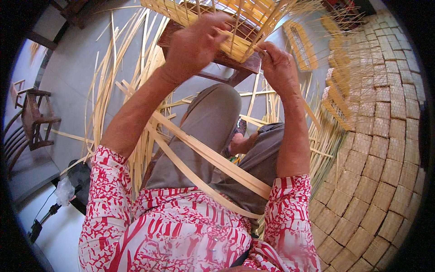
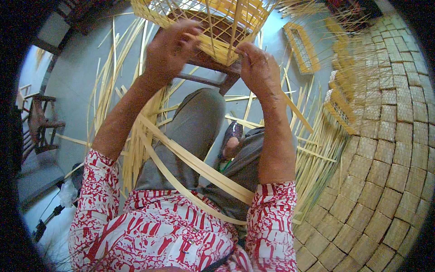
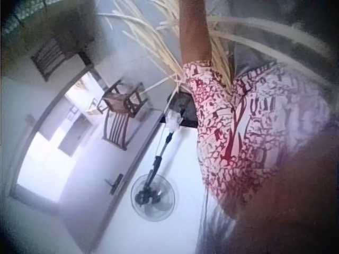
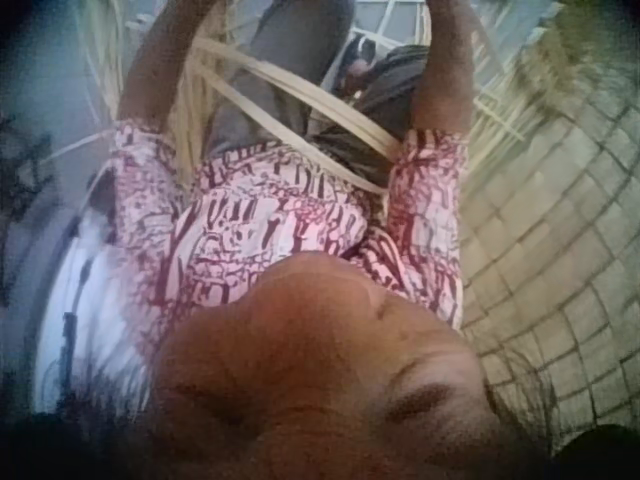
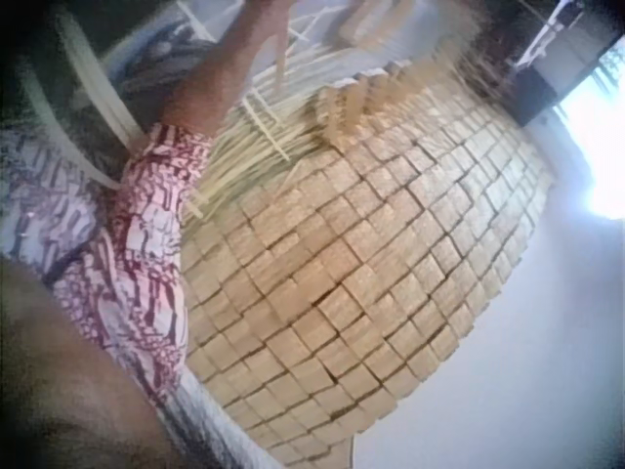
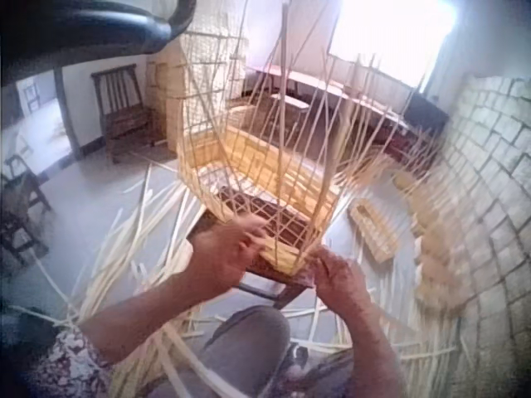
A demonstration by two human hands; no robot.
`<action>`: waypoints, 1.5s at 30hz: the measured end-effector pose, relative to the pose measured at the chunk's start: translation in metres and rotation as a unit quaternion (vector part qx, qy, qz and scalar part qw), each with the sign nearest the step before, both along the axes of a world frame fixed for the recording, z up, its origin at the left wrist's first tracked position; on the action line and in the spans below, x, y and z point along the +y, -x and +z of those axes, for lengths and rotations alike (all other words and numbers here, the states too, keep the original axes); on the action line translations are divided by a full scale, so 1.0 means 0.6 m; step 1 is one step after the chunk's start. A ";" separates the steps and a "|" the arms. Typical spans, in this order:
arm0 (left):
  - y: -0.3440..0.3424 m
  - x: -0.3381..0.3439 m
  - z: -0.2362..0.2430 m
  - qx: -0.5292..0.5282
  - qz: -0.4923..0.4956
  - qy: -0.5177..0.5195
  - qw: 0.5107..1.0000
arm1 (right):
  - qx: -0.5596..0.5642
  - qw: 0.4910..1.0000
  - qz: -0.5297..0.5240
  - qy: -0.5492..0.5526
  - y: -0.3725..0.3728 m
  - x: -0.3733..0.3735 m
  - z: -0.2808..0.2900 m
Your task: The person weaves thin bamboo strips into a basket frame, interlacing them by hand to form a grid pattern. The basket is held and rotated as needed while the weaver continues the pattern.
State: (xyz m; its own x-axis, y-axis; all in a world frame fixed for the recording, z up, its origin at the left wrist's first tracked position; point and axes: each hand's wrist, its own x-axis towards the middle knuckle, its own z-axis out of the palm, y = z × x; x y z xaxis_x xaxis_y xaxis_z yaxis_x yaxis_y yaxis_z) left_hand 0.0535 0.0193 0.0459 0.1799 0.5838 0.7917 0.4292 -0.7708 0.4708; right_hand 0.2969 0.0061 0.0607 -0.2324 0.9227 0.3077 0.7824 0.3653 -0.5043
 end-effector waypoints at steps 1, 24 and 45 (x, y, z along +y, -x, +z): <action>-0.020 -0.002 0.003 0.056 -0.012 -0.019 0.998 | -0.007 1.000 -0.004 0.007 0.001 -0.006 0.009; -0.011 0.009 0.012 0.217 -0.114 0.033 0.969 | -0.122 0.988 0.056 -0.070 0.027 -0.032 0.016; 0.038 -0.018 0.036 0.227 -0.247 0.146 0.931 | -0.070 0.969 0.229 -0.053 0.036 -0.039 0.067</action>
State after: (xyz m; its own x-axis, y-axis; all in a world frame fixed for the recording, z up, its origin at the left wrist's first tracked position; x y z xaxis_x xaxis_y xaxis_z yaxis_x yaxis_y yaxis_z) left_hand 0.0308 0.0084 0.0673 0.7604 0.5196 0.3897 0.2621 -0.7944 0.5479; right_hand 0.2752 -0.0173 0.1010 -0.6569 0.6776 0.3307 0.5834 0.7346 -0.3464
